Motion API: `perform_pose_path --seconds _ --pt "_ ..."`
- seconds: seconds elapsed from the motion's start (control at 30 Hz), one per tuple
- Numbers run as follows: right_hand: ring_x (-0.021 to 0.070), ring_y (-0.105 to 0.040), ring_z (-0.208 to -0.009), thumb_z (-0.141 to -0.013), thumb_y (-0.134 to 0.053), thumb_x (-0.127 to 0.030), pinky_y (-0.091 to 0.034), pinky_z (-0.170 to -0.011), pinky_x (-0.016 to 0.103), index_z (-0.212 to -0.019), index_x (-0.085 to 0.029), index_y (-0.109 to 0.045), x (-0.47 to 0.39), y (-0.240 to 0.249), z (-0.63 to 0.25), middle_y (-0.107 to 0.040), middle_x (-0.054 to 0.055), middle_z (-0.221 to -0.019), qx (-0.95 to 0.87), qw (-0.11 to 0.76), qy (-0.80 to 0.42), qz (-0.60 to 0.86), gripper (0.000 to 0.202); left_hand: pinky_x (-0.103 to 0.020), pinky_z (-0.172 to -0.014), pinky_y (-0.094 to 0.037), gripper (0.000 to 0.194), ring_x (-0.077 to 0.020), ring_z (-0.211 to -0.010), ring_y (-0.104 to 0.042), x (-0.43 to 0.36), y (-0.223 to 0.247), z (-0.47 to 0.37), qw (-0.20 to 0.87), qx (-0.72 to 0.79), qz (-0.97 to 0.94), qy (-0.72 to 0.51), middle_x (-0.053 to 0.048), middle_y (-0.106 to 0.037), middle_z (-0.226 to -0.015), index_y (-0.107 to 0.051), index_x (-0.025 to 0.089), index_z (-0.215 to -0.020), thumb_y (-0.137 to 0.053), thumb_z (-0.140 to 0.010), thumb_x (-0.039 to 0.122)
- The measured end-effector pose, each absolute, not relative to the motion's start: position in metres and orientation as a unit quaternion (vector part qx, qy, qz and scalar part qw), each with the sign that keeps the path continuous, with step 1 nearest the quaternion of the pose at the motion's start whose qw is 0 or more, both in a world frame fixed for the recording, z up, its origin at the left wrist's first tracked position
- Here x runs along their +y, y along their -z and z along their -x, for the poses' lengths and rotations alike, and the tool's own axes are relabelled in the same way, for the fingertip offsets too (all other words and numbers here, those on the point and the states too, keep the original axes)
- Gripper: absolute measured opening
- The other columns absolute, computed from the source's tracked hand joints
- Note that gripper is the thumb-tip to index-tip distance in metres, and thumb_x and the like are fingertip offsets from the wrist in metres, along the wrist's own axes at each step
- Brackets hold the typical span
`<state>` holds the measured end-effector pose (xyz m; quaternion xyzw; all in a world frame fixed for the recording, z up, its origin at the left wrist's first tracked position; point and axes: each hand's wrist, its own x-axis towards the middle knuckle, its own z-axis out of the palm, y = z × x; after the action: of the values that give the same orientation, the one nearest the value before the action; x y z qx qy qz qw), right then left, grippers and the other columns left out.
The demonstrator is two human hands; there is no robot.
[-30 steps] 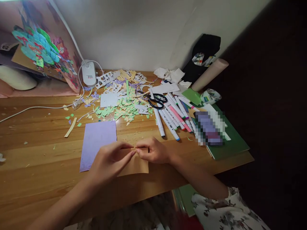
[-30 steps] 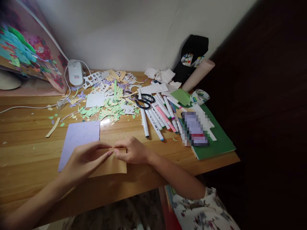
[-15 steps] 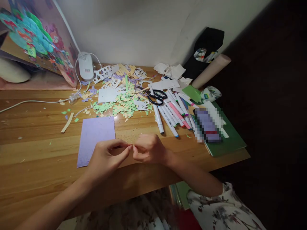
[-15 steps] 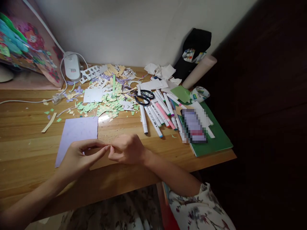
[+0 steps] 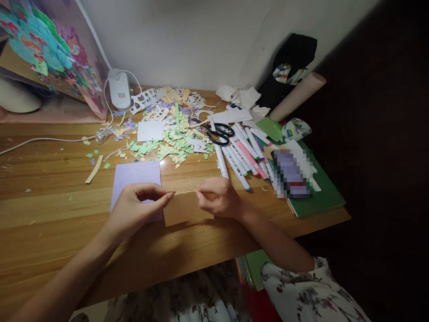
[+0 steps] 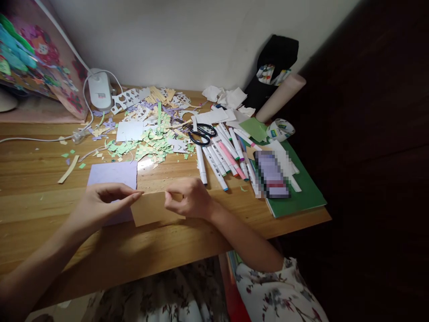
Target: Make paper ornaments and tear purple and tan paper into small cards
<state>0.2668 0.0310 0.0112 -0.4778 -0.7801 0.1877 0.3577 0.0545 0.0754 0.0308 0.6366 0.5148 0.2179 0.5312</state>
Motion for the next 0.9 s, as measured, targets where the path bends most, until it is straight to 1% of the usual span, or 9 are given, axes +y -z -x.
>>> perform_pose_path --seconds 0.17,0.27,0.33,0.4,0.47,0.6,0.7,0.8,0.9 --pt "0.0099 -0.044 -0.053 -0.079 -0.044 -0.021 -0.032 -0.052 0.021 -0.059 -0.017 -0.051 0.037 -0.018 -0.284 -0.046 -0.002 -0.055 -0.716 0.384 -0.256 0.523 0.021 -0.021 -0.067 -0.048 0.022 -0.0149 -0.068 -0.063 0.091 -0.031 -0.045 0.422 0.571 -0.629 -0.317 -0.002 -0.07 -0.072 -0.069 0.017 -0.073 -0.066 -0.069 0.039" --pt "0.0097 -0.044 -0.053 -0.078 -0.044 -0.021 -0.032 -0.052 0.021 -0.059 -0.016 -0.051 0.038 -0.017 -0.284 -0.046 -0.002 -0.056 -0.714 0.366 -0.289 0.522 0.021 -0.022 -0.069 -0.047 0.028 -0.0155 -0.075 -0.062 0.087 -0.03 -0.053 0.476 0.536 -0.629 -0.301 -0.002 -0.07 -0.081 -0.068 0.017 -0.085 -0.059 -0.075 0.042" --pt "0.0092 -0.043 -0.053 -0.079 -0.044 -0.021 -0.031 -0.052 0.021 -0.06 -0.016 -0.051 0.037 -0.015 -0.28 -0.046 -0.003 -0.056 -0.726 0.349 -0.307 0.506 0.02 -0.021 -0.063 -0.045 0.033 -0.0159 -0.074 -0.061 0.078 -0.027 -0.061 0.531 0.498 -0.64 -0.246 -0.002 -0.069 -0.08 -0.067 0.016 -0.089 -0.057 -0.077 0.045" --pt "0.0089 -0.042 -0.053 -0.081 -0.044 -0.022 -0.03 -0.053 0.021 -0.06 -0.016 -0.049 0.035 -0.012 -0.275 -0.044 -0.003 -0.056 -0.739 0.327 -0.321 0.494 0.022 -0.02 -0.056 -0.042 0.034 -0.0151 -0.067 -0.058 0.068 -0.023 -0.068 0.557 0.481 -0.644 -0.208 -0.002 -0.067 -0.074 -0.067 0.015 -0.084 -0.056 -0.077 0.046" --pt "0.0087 -0.039 -0.053 -0.082 -0.042 -0.025 -0.028 -0.053 0.022 -0.059 -0.017 -0.046 0.035 -0.011 -0.273 -0.04 -0.004 -0.055 -0.746 0.3 -0.326 0.497 0.026 -0.02 -0.052 -0.039 0.034 -0.0138 -0.063 -0.055 0.062 -0.019 -0.07 0.564 0.482 -0.637 -0.209 -0.001 -0.065 -0.069 -0.067 0.013 -0.078 -0.056 -0.077 0.046" --pt "0.008 -0.031 -0.052 -0.083 -0.042 -0.026 -0.023 -0.051 0.023 -0.055 -0.017 -0.038 0.037 -0.012 -0.274 -0.03 -0.005 -0.055 -0.74 0.276 -0.34 0.51 0.029 -0.02 -0.058 -0.04 0.028 -0.0143 -0.068 -0.056 0.062 -0.015 -0.067 0.593 0.48 -0.592 -0.257 0.0 -0.067 -0.073 -0.07 0.015 -0.076 -0.06 -0.076 0.041" --pt "0.0077 -0.028 -0.052 -0.082 -0.043 -0.024 -0.021 -0.05 0.023 -0.055 -0.018 -0.034 0.039 -0.015 -0.276 -0.027 -0.005 -0.055 -0.738 0.271 -0.363 0.5 0.028 -0.021 -0.063 -0.042 0.023 -0.0156 -0.073 -0.057 0.063 -0.016 -0.067 0.621 0.487 -0.547 -0.278 0.0 -0.07 -0.079 -0.072 0.017 -0.077 -0.065 -0.071 0.038" --pt "0.0075 -0.028 -0.052 -0.08 -0.044 -0.021 -0.021 -0.05 0.023 -0.054 -0.018 -0.032 0.041 -0.018 -0.281 -0.026 -0.006 -0.054 -0.743 0.249 -0.384 0.488 0.029 -0.02 -0.062 -0.042 0.021 -0.015 -0.071 -0.057 0.063 -0.017 -0.068 0.648 0.49 -0.517 -0.271 0.0 -0.07 -0.077 -0.073 0.018 -0.074 -0.067 -0.07 0.037" --pt "0.0073 -0.035 -0.05 -0.082 -0.043 -0.02 -0.025 -0.05 0.022 -0.054 -0.017 -0.04 0.044 -0.021 -0.294 -0.035 -0.006 -0.05 -0.74 0.218 -0.419 0.478 0.028 -0.019 -0.059 -0.041 0.021 -0.0127 -0.066 -0.055 0.065 -0.019 -0.066 0.661 0.488 -0.502 -0.271 0.0 -0.068 -0.071 -0.072 0.016 -0.072 -0.067 -0.07 0.037"
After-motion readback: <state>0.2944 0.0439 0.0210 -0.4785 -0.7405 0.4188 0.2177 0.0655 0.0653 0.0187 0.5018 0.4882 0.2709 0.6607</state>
